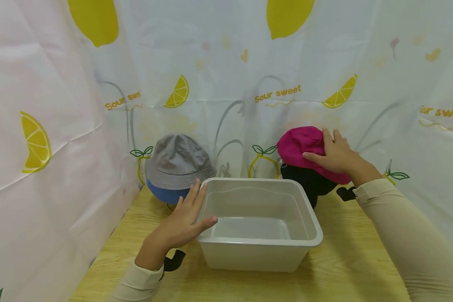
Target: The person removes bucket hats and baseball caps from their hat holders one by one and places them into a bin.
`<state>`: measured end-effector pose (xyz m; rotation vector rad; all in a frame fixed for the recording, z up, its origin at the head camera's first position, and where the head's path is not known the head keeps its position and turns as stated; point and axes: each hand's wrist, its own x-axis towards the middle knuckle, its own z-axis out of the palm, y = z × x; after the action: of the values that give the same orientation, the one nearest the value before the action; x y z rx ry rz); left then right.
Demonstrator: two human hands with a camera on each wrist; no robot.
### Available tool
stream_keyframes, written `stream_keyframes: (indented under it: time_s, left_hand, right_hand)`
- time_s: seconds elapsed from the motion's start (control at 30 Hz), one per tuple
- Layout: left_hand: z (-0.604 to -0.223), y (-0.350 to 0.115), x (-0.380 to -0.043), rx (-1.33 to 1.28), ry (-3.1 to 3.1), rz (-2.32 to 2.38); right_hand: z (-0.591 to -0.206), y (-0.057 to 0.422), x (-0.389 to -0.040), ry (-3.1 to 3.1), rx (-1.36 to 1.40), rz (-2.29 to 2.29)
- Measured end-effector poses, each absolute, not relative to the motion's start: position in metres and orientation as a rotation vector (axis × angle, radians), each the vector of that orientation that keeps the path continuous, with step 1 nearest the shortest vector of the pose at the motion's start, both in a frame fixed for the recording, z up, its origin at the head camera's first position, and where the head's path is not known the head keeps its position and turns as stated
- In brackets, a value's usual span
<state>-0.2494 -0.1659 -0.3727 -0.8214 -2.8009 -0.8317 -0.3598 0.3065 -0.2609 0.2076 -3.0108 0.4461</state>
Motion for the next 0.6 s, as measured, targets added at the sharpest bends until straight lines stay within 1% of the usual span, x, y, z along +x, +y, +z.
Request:
stream_keyframes:
  time_s: [0.37,0.6]
  left_hand:
    - [-0.378,-0.164,-0.249,-0.822,-2.827,-0.929]
    - [-0.378,-0.163,-0.248,-0.842,-2.84,-0.932]
  right_hand:
    - [-0.258,0.305,-0.371,-2.996,0.199,0.516]
    - [-0.266,0.307,-0.374,-3.002,0.199,0.582]
